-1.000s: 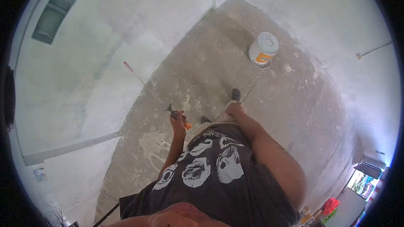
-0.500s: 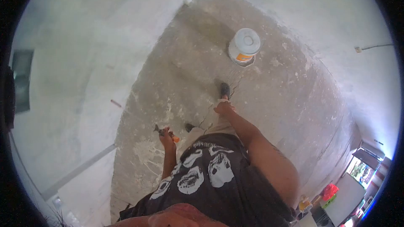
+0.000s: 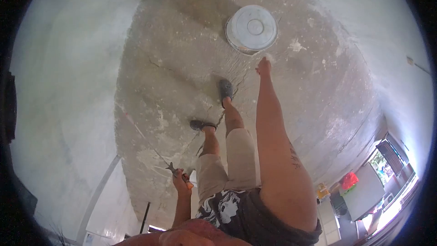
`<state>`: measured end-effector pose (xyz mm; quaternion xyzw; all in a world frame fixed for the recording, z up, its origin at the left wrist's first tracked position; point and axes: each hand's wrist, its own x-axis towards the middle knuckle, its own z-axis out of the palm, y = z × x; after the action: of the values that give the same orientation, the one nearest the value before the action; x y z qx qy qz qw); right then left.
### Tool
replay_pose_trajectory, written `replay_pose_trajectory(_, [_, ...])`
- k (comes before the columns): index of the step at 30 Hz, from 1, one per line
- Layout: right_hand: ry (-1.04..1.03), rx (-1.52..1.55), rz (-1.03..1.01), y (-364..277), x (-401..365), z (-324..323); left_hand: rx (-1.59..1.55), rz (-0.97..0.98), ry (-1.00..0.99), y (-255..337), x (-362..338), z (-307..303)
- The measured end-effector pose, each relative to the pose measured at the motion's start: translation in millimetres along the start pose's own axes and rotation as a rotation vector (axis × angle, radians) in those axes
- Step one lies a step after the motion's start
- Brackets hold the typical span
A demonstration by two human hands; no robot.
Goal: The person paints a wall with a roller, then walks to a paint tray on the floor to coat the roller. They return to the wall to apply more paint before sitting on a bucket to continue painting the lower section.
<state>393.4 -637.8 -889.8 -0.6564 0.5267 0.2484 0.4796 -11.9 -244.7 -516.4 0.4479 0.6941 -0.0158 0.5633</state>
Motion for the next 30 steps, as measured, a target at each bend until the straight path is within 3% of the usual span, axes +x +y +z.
replay_pose_trajectory(2, [-0.060, 0.006, 0.062, -11.3, 22.2, 8.5, 0.006, -0.067, 0.012, -4.6, -0.5, 13.3])
replay_pose_trajectory(4, [0.018, 0.171, 0.114, -14.8, 41.8, 26.5, -0.009, -0.092, 0.040, -12.1, 1.6, 24.1])
replay_pose_trajectory(6, [-0.034, 0.191, -0.027, -14.1, 44.8, 35.7, -0.028, -0.102, 0.062, -13.9, 1.4, 27.5])
replay_pose_trajectory(8, [-0.066, 0.211, -0.038, 7.3, 94.3, 42.1, -0.016, -0.163, 0.064, -15.5, 1.4, 32.1])
replay_pose_trajectory(12, [0.018, 0.309, 0.002, -5.2, 75.9, 44.1, -0.038, -0.122, 0.081, -9.6, 2.6, 33.0])
replay_pose_trajectory(14, [0.122, 0.546, 0.023, 9.7, 116.1, 51.1, -0.030, -0.088, 0.044, -9.6, 11.5, 31.4])
replay_pose_trajectory(16, [0.449, -0.251, -0.430, 1.7, 78.0, 53.9, 0.003, -0.060, 0.059, -9.6, 16.9, 32.6])
replay_pose_trajectory(19, [0.542, -0.156, -0.521, -5.7, 56.6, 62.2, 0.062, -0.008, 0.043, -16.2, 31.0, 30.3])
replay_pose_trajectory(22, [0.550, -0.253, -0.470, -6.3, 53.0, 56.3, 0.064, 0.005, -0.011, -18.2, 31.1, 32.6])
replay_pose_trajectory(23, [0.581, -0.246, -0.658, 17.5, 93.4, 53.3, 0.101, 0.010, -0.032, -16.4, 29.6, 36.3])
replay_pose_trajectory(24, [0.588, -0.258, -0.664, 14.3, 92.9, 51.7, 0.140, 0.015, -0.058, -18.3, 28.8, 37.0])
replay_pose_trajectory(26, [0.129, 0.293, -0.165, 8.2, 87.5, 43.3, 0.120, -0.021, -0.080, -26.8, 28.2, 43.0])
replay_pose_trajectory(28, [0.033, 0.109, -0.156, -9.9, 48.8, 42.5, 0.145, 0.013, -0.131, -32.4, 23.5, 50.4])
replay_pose_trajectory(30, [-0.007, 0.172, -0.106, -15.5, 55.2, 36.9, 0.168, -0.002, -0.167, -38.8, 22.8, 51.0])
